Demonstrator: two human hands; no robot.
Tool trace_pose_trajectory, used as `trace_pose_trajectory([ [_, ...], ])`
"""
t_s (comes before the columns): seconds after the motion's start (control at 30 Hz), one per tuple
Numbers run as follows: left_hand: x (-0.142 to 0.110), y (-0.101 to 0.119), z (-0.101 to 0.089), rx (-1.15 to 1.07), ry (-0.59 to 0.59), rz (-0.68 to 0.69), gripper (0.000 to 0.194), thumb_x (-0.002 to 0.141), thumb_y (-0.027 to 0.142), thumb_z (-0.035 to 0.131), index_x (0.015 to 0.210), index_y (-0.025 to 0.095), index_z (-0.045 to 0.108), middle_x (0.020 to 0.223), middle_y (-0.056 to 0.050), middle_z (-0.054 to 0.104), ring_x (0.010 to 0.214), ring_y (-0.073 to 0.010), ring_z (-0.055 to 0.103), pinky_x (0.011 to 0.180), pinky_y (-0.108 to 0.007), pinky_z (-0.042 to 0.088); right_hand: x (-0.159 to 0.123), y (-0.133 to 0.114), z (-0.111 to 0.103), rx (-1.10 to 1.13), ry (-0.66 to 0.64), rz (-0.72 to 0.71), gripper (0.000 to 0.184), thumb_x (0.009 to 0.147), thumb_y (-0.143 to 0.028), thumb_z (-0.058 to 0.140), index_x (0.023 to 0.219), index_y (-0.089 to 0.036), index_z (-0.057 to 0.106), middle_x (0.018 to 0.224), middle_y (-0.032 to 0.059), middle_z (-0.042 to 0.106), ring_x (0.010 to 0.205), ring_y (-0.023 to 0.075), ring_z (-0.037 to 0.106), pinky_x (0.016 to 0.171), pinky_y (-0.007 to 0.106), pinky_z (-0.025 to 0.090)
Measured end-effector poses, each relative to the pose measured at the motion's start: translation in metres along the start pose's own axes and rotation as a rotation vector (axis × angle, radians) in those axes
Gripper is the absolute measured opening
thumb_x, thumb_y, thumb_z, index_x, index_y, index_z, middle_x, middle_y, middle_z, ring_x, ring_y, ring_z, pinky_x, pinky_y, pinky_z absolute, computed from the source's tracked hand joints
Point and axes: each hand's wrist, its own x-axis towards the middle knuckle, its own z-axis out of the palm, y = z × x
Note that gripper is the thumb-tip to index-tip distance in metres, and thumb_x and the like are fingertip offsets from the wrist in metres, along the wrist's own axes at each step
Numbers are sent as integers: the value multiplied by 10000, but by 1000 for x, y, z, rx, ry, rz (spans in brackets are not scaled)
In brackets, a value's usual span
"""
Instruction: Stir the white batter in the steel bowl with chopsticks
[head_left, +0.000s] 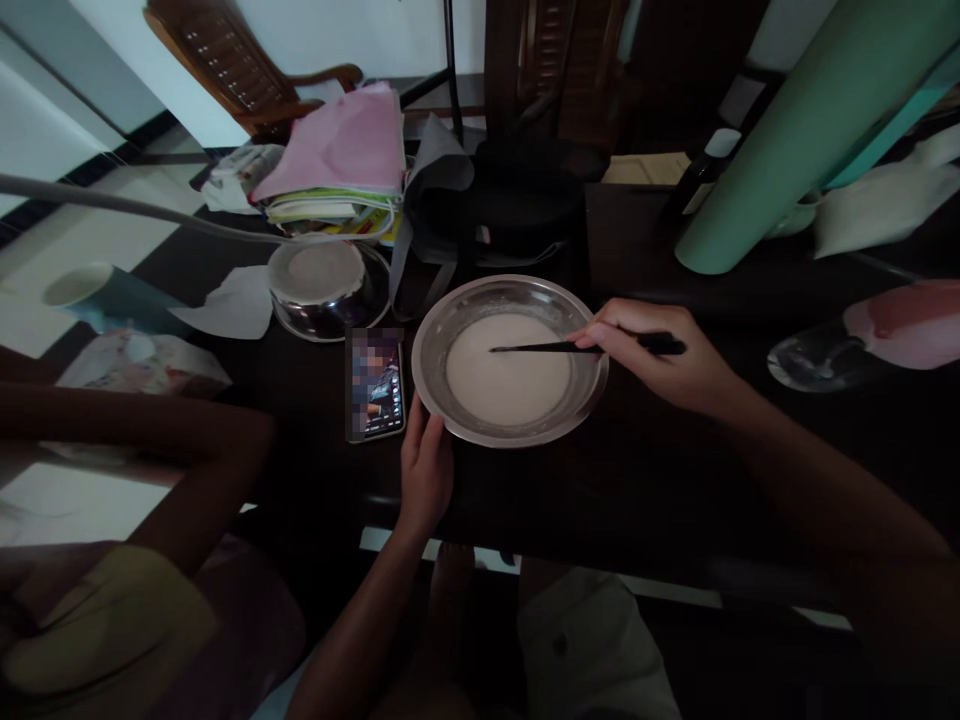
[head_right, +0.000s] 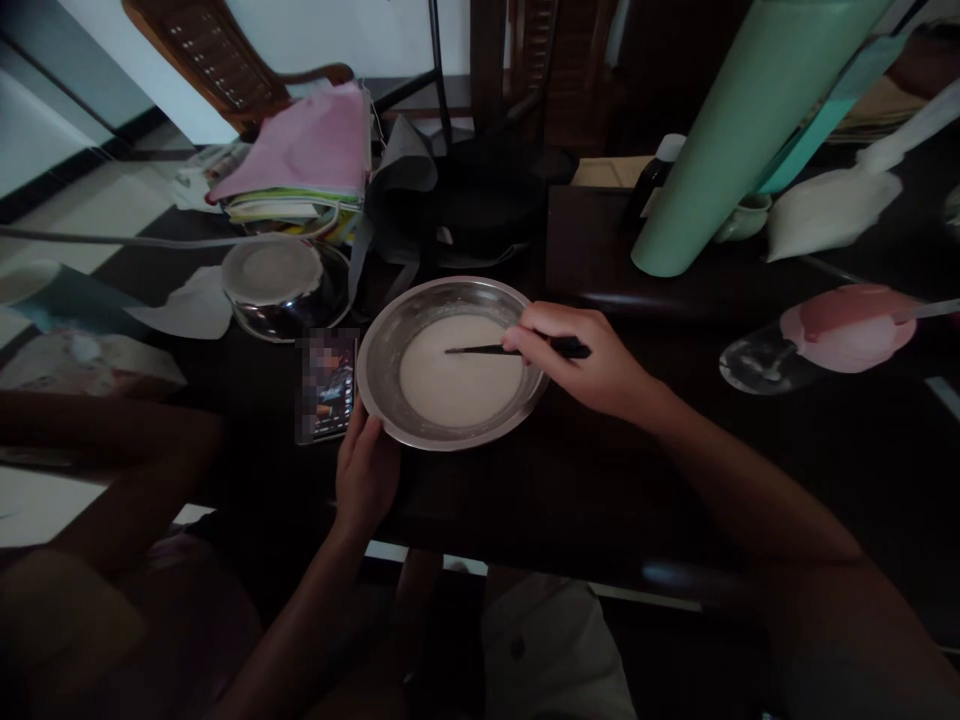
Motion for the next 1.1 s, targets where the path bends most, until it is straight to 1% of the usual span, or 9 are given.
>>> trace_pose_trajectory([
  [0.1, 0, 0, 0, 6, -16, 0, 593, 864, 458, 743, 1429, 324, 620, 1505, -45, 614, 1481, -256, 471, 1251, -388, 333, -1, -4, -8, -94, 96, -14, 363, 1001, -473, 576, 728, -271, 702, 714, 35, 682, 693, 202, 646, 635, 372, 478],
  [0.2, 0, 1, 1, 4, -4, 0, 614, 841, 471, 763, 1421, 319, 628, 1493, -46, 625, 1471, -261, 485, 1244, -386, 345, -4, -11, -18, -125, 136, 31, 436, 1019, -499, 528, 688, -258, 677, 668, 33, 664, 592, 178, 600, 564, 371, 428],
  [0.33, -1, 2, 2, -5, -11, -1, 616, 842, 450, 761, 1427, 316, 622, 1495, -50, 623, 1468, -259, 490, 1246, -387, 344, -9, -16, -29, -23, 153, 118, 393, 998, -485, 583, 692, -264, 696, 658, 20, 655, 555, 161, 589, 530, 356, 431],
  [0.43, -1, 2, 2, 10, -25, 0, 608, 872, 442, 732, 1451, 314, 598, 1504, -54, 614, 1477, -256, 479, 1255, -394, 328, -11, -18, -31, 59, 119, 140, 379, 983, -478, 613, 679, -272, 706, 673, 23, 671, 537, 159, 575, 509, 352, 436],
  [0.67, -1, 2, 1, 25, -44, 4, 628, 884, 454, 718, 1477, 311, 570, 1527, -60, 591, 1497, -255, 452, 1268, -392, 305, -6, -19, -16, 158, -23, 175, 354, 969, -480, 629, 718, -253, 731, 710, 15, 719, 560, 150, 641, 528, 313, 525],
  [0.77, -1, 2, 1, 27, -40, 9, 621, 884, 461, 716, 1471, 312, 577, 1516, -55, 603, 1496, -256, 452, 1265, -389, 312, -3, -12, -4, 141, -76, 128, 286, 977, -443, 625, 796, -260, 749, 733, 14, 729, 661, 168, 687, 623, 315, 561],
  [0.83, -1, 1, 1, 31, -37, 17, 613, 886, 459, 714, 1465, 309, 583, 1514, -53, 605, 1503, -257, 442, 1264, -385, 310, -2, -6, 1, 96, -86, 78, 283, 983, -412, 621, 771, -261, 732, 794, 21, 743, 723, 173, 698, 683, 325, 560],
  [0.97, 0, 1, 0, 8, -28, -4, 608, 874, 446, 728, 1452, 315, 595, 1515, -45, 605, 1500, -255, 447, 1261, -388, 313, -1, -4, -4, -64, 22, 2, 322, 980, -401, 627, 699, -256, 691, 766, 28, 712, 739, 192, 674, 674, 350, 515],
  [1.1, -1, 2, 1, -21, -12, -23, 608, 862, 424, 745, 1443, 320, 604, 1539, -44, 582, 1508, -252, 434, 1266, -390, 307, -5, -12, -21, -122, 127, 86, 379, 1004, -462, 578, 705, -260, 697, 683, 28, 675, 605, 177, 615, 569, 360, 458],
])
